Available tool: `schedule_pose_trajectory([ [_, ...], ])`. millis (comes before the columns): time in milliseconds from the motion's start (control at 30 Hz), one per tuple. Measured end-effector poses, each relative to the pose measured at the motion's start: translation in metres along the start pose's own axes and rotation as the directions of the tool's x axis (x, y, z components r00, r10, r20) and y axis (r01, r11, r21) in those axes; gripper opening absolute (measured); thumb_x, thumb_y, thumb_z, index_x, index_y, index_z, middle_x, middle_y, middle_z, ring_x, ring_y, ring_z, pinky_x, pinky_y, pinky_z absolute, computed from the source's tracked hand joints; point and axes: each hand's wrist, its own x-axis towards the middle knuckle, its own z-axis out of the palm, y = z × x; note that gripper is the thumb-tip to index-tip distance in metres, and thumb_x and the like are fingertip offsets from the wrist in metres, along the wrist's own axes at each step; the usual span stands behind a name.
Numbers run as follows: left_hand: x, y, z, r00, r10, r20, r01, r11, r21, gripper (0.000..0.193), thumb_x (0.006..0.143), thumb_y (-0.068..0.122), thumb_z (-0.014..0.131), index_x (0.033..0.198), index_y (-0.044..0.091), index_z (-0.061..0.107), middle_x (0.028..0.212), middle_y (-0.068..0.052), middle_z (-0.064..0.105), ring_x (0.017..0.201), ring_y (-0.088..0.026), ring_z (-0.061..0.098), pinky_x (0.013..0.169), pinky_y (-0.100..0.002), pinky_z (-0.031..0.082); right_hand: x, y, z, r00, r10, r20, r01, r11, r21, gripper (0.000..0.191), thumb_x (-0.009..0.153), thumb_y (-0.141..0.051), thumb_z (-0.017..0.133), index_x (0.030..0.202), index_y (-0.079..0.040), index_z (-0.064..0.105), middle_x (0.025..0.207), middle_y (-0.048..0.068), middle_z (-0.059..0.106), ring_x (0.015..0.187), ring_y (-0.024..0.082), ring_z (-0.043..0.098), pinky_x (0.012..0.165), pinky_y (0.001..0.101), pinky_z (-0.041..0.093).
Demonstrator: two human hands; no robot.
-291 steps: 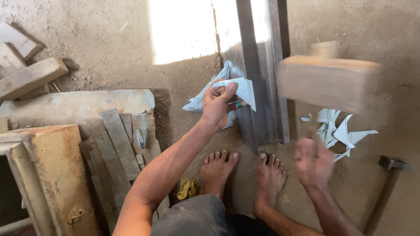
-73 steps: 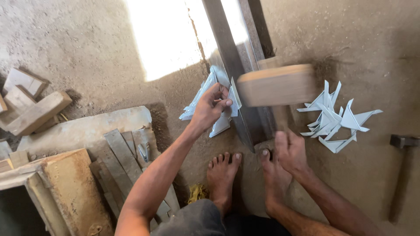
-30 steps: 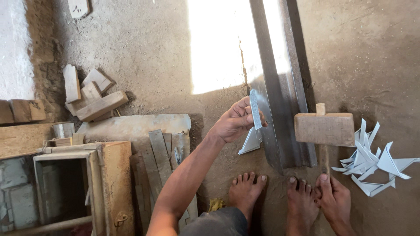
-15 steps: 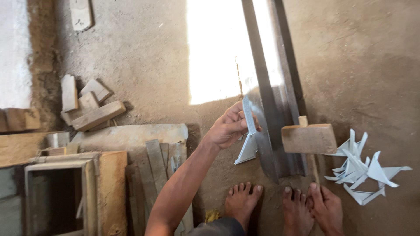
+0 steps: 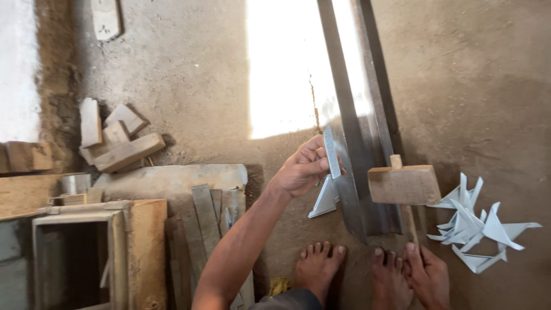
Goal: The person sits on the floor and bends small white flat pieces one at a time over the edge of a heavy metal bar, striking them with a wooden mallet to fold them, then sets the folded piece on a growing pile beside them.
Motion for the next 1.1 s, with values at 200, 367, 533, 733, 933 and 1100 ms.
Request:
schedule_pose_trajectory([
  [200, 0.001, -0.001, 0.0, 1.0, -0.02, -0.001, 0.02, 0.999, -0.04, 0.023, 0.102, 0.009, 0.071, 0.124, 0.011, 0.062, 0.104, -0.006, 0.074, 0.103, -0.019, 0.072, 0.103, -0.041, 0.058, -0.001, -0.003, 0.002, 1.0, 0.017, -0.009, -0.017, 0.999, -0.038, 0.045, 0.103, -0.033, 0.058, 0.075, 0.001, 0.063, 0.054, 0.006, 0.052, 0.045, 0.013, 0.045, 0.04, 0.0321, 0.037],
  [367, -0.001, -0.001, 0.001, 0.997, -0.047, -0.062, 0.047, 0.999, 0.0, 0.022, 0.099, 0.012, 0.07, 0.119, 0.011, 0.062, 0.101, -0.007, 0.076, 0.101, -0.021, 0.074, 0.092, -0.038, 0.06, -0.003, -0.009, 0.002, 0.997, 0.074, 0.019, -0.074, 0.997, 0.012, 0.046, 0.103, -0.033, 0.057, 0.075, 0.003, 0.062, 0.056, 0.005, 0.05, 0.046, 0.013, 0.044, 0.04, 0.0322, 0.036],
  [533, 0.003, 0.002, 0.012, 0.996, 0.0, -0.092, 0.005, 0.998, 0.057, 0.016, 0.102, 0.01, 0.07, 0.117, 0.008, 0.063, 0.097, -0.006, 0.075, 0.09, -0.015, 0.072, 0.081, -0.033, 0.06, -0.006, -0.015, 0.002, 0.997, 0.08, 0.019, -0.08, 0.997, -0.002, 0.046, 0.103, -0.035, 0.057, 0.076, 0.002, 0.062, 0.055, 0.006, 0.05, 0.045, 0.013, 0.044, 0.039, 0.0325, 0.037],
  [733, 0.005, -0.004, 0.033, 0.881, 0.141, -0.453, 0.154, 0.818, 0.554, 0.011, 0.097, 0.009, 0.07, 0.105, 0.005, 0.065, 0.079, 0.0, 0.069, 0.069, -0.007, 0.067, 0.064, -0.027, 0.062, -0.006, -0.015, 0.001, 0.996, 0.084, 0.024, -0.084, 0.996, -0.007, 0.047, 0.102, -0.037, 0.057, 0.075, 0.001, 0.061, 0.055, 0.005, 0.049, 0.045, 0.012, 0.043, 0.039, 0.0316, 0.037],
  [933, 0.001, -0.025, 0.014, 0.869, -0.049, -0.493, 0.322, 0.813, 0.486, 0.012, 0.096, 0.008, 0.073, 0.103, 0.001, 0.066, 0.075, 0.0, 0.067, 0.063, -0.007, 0.059, 0.055, -0.025, 0.049, -0.007, -0.013, -0.001, 0.999, 0.031, 0.029, -0.031, 1.0, 0.0, 0.048, 0.102, -0.037, 0.056, 0.072, 0.001, 0.06, 0.054, 0.004, 0.05, 0.044, 0.012, 0.045, 0.038, 0.0311, 0.038],
  [1100, -0.006, -0.059, -0.001, 0.84, -0.051, -0.541, 0.384, 0.76, 0.525, 0.013, 0.096, 0.01, 0.074, 0.102, 0.001, 0.066, 0.081, 0.001, 0.066, 0.073, -0.007, 0.059, 0.066, -0.026, 0.051, -0.008, -0.015, -0.001, 1.0, -0.022, 0.021, 0.022, 1.0, -0.022, 0.047, 0.103, -0.036, 0.055, 0.072, -0.001, 0.058, 0.054, 0.003, 0.051, 0.044, 0.01, 0.046, 0.039, 0.0301, 0.039],
])
